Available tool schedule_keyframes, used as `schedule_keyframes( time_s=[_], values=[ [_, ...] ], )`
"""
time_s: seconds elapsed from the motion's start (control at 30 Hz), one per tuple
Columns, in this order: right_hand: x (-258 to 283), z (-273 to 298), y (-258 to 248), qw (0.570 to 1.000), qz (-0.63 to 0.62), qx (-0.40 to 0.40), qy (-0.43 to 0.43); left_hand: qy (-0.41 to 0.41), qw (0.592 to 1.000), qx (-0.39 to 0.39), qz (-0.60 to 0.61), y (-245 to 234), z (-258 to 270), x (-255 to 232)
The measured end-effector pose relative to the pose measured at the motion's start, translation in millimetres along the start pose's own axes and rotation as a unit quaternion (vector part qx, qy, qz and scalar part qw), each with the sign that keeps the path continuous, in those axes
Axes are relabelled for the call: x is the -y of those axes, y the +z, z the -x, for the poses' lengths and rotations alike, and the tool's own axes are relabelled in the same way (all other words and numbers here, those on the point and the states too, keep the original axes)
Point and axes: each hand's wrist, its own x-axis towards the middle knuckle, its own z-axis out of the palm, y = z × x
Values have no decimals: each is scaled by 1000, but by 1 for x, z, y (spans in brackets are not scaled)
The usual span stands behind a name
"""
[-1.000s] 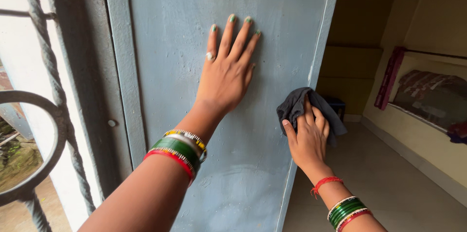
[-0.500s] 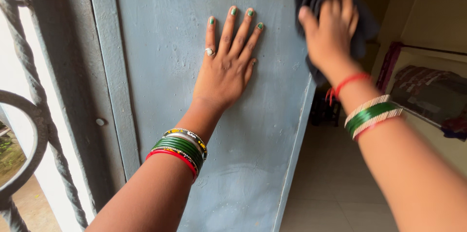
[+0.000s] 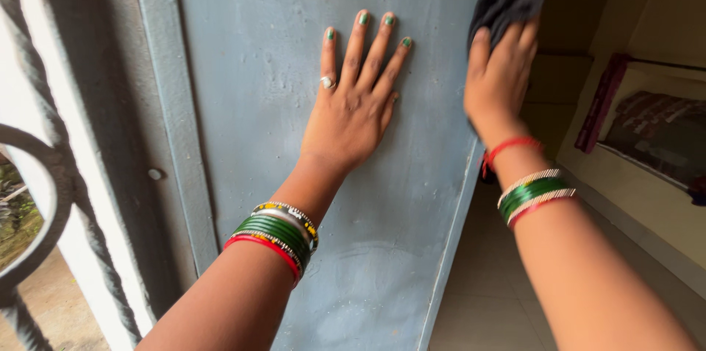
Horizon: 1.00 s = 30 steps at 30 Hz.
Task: The person wipes the exterior surface of a metal cupboard using a black cloth, moving the cloth in circular and side-to-side motions across the door and near the lock.
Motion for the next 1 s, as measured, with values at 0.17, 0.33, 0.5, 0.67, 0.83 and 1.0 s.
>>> schedule_keyframes(
  time_s=[0.17, 0.33, 0.5, 0.67, 0.83, 1.0],
  values=[
    [9, 81, -15, 999, 23, 15, 45, 14, 1000, 16, 19, 4, 11, -12],
    [2, 161, -18, 994, 23, 42, 95, 45, 998, 44, 8, 12, 33, -34],
    [-17, 273, -28, 978, 3, 102, 181, 70, 996, 52, -14, 20, 46, -47],
    [-15, 277, -40, 955, -25, 123, 268, 67, 996, 52, -21, 21, 44, -46],
    [-22, 122, -21, 981, -120, 20, 152, 63, 996, 56, -22, 22, 45, -50],
    [-24, 105, -18, 971, -108, 36, 211, 67, 995, 58, -50, 21, 46, -49]
  ],
)
